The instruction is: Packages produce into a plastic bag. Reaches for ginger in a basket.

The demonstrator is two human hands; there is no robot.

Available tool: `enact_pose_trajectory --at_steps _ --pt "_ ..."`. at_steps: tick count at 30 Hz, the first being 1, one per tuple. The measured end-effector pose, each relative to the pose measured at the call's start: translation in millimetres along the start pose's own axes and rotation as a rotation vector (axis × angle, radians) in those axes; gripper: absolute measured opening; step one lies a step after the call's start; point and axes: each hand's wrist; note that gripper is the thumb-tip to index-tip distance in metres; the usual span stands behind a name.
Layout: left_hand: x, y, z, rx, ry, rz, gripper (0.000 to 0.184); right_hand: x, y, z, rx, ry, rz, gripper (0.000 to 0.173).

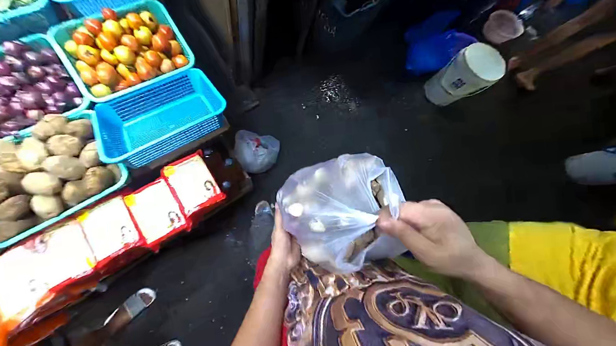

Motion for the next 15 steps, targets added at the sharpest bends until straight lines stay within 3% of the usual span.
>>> enact_pose_trajectory --at_steps 3,5,8,12,15 --pt "64.4 -48.9 -19.8 0.233 -0.113 -0.032 0.059 50.5 -25.6 10.7 -0.011 0.001 -0.028 0.04" --pt "93.5 -86.8 -26.3 0.456 -0.205 -0.258 0.045 90.2 -44.0 29.2 -0.048 -0.015 -0.065 0.039" --pt "122.4 -160.3 -53.6 0.59 -0.168 -0.678 0.06 171.4 -80.4 63.3 -0.059 0.03 -0.015 0.037" --pt "164.0 -216.0 -110.0 0.971 0.021 -1.057 0.065 279.7 -130.2 91.5 -0.105 0.186 0.041 0.038" --pt "237.3 -215.0 -173.5 1.174 -0.182 -1.194 0.075 382.0 -178.1 115.1 -0.106 0.409 0.209 0.031"
Point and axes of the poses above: each hand's wrist, its own x-axis towards the middle knuckle, its own z-axis out of the back of the hand, y = z × x, and after that the axes turned 6 degrees about x, right-handed
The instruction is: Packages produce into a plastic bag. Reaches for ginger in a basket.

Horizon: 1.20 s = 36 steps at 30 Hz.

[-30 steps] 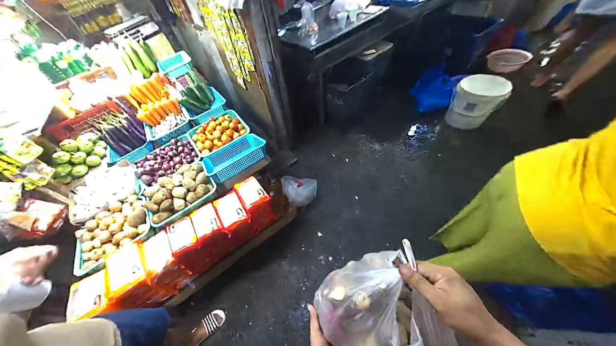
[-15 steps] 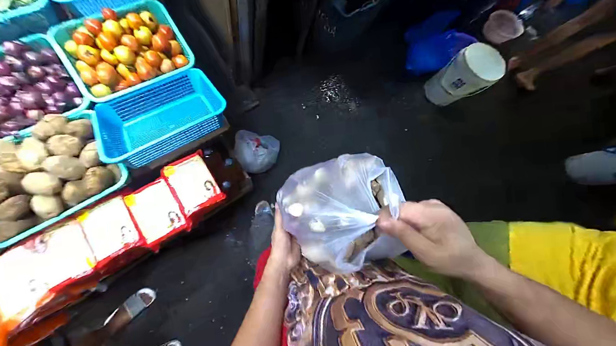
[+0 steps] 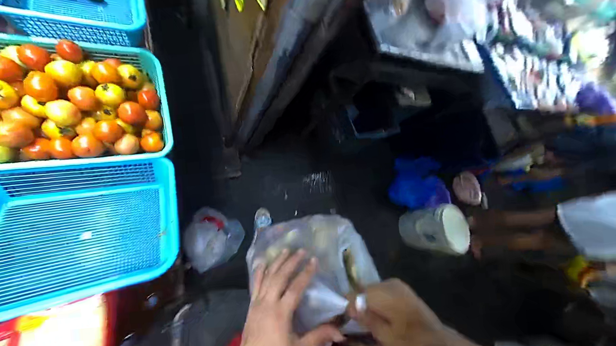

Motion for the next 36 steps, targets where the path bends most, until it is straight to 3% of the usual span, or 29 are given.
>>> enact_pose_trajectory --at_steps 3,5,7,13,18,25,29,36 --pt "40.0 6.8 -65.7 0.098 -0.195 0.11 0.06 53.2 -52.8 43.0 0.031 0.252 0.114 0.025" --pt "62.3 8.9 -93.5 0.077 -0.341 0.125 0.039 84.2 -78.8 66.4 0.032 0.361 0.149 0.024" --pt "76.3 3.9 -110.2 0.055 -0.469 0.16 0.034 107.1 -90.4 79.7 0.057 0.455 0.179 0.024" --pt "122.4 -4.9 -114.2 0.084 -0.583 0.173 0.04 160.8 -98.8 122.5 -0.013 0.674 0.106 0.045" --pt "158.7 -3.2 -108.3 0.078 -0.659 0.207 0.036 193.9 -112.9 128.5 0.138 0.58 0.137 0.028" --pt "207.9 32.7 -38.5 0.141 -0.683 0.219 0.037 292.4 -107.0 106.3 0.258 0.549 0.312 0.02" --pt "257.0 34.5 39.0 0.108 -0.697 0.267 0.028 380.9 -71.1 108.6 0.285 0.609 0.359 0.016" --pt "321.7 30.7 170.7 0.152 -0.779 0.179 0.02 508.3 5.9 108.6 0.394 0.704 0.491 0.016"
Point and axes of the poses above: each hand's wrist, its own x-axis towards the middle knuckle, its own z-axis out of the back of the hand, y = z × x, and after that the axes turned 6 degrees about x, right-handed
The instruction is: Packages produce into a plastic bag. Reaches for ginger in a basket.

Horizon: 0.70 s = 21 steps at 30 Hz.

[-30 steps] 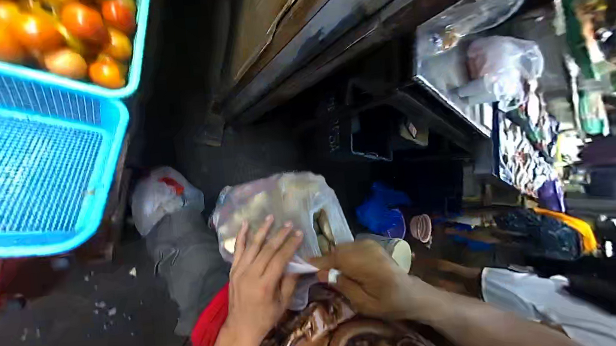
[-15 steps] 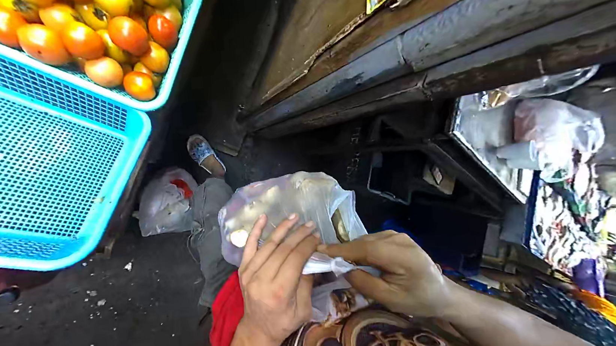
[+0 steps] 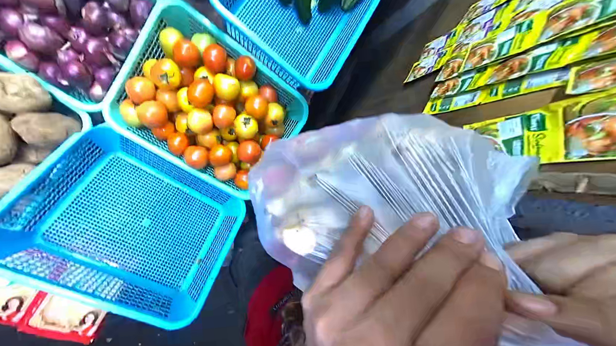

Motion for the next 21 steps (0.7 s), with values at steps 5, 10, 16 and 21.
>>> enact_pose_trajectory --at_steps 5,10,16,21 --pt "44.7 18.4 31.8 0.018 -0.049 0.019 0.023 66.3 -2.7 2.4 0.002 0.025 0.056 0.016" --pt "32.4 29.8 66.5 0.147 -0.208 0.135 0.026 118.9 -19.1 -34.9 0.148 0.126 0.137 0.016" --pt "-15.9 64.4 116.0 0.27 -0.289 0.347 0.036 142.5 -50.3 -141.9 0.386 0.075 0.009 0.018" --pt "-63.8 103.6 152.6 0.393 -0.275 0.471 0.035 142.2 -82.6 -221.2 0.412 0.174 -0.133 0.027"
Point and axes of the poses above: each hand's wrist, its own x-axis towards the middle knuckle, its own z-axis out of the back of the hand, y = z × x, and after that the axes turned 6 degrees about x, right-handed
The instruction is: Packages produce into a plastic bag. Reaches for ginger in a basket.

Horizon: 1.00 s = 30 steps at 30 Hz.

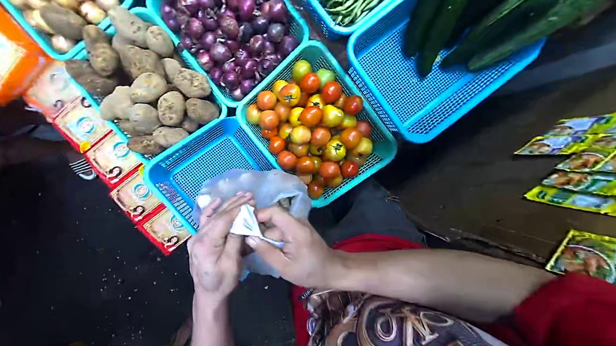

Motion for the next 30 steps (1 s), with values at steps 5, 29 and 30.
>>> enact_pose_trajectory --at_steps 5,29,30 --pt "-11.7 40.4 9.9 -0.075 -0.161 0.171 0.032 27.6 -19.9 -41.6 0.046 0.127 -0.138 0.039" --pt "-127.5 179.4 -64.1 -0.238 -0.339 1.087 0.053 65.6 -67.3 -44.8 -0.308 0.578 -0.279 0.029" --pt "-124.9 176.8 -59.7 -0.148 -0.335 1.096 0.053 58.2 -69.2 -40.0 -0.36 0.633 -0.289 0.036"
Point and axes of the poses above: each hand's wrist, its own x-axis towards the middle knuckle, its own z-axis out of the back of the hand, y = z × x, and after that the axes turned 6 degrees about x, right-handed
